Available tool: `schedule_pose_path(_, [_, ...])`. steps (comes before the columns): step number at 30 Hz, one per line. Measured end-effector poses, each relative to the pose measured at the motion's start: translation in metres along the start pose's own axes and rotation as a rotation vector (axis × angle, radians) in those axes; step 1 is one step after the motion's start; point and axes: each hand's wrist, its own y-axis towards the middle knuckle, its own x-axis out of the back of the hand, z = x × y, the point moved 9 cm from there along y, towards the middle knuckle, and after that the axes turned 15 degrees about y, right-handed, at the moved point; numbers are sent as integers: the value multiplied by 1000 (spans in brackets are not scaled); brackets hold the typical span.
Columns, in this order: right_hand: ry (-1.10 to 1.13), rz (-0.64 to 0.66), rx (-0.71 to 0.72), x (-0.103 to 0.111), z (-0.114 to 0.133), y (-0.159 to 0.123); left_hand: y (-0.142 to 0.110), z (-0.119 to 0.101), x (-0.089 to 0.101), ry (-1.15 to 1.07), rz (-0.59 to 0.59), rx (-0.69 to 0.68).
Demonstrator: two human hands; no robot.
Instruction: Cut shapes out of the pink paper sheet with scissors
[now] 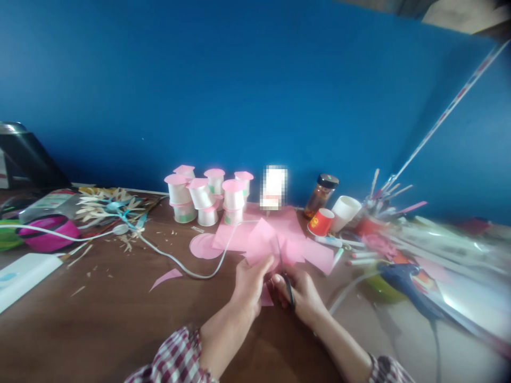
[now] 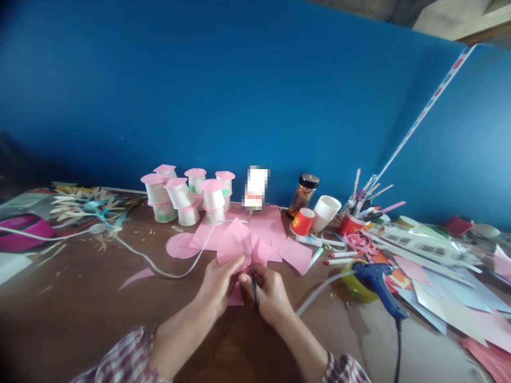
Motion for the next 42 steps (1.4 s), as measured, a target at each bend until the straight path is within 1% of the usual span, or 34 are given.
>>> schedule_pose_path(7, [-9,1,11,1,2,0,-1,-1,-1,-21,8,-9])
schedule_pose_path(11, [-41,-10,28,4,2,-1,-3,-7,0,-43,-16,-36])
schedule_pose_path(19, [-70,-16,29,5,3,-1,-3,-5,4,-43,-54,-25])
schedule_pose_path(24, [-89,-13,34,7,1,-1,-2,-7,4,-45,-64,-33])
schedule_pose_path(28, [-129,-3,67,8,3,-1,-1,-9,3,-39,-55,-36])
schedule_pose_path(38, [-103,11,44,2,6,-3,3,-5,8,-37,-80,-35])
schedule_pose_path(42, [-125,20,30,-1,4,-4,7,-5,13,-7,-116,-48])
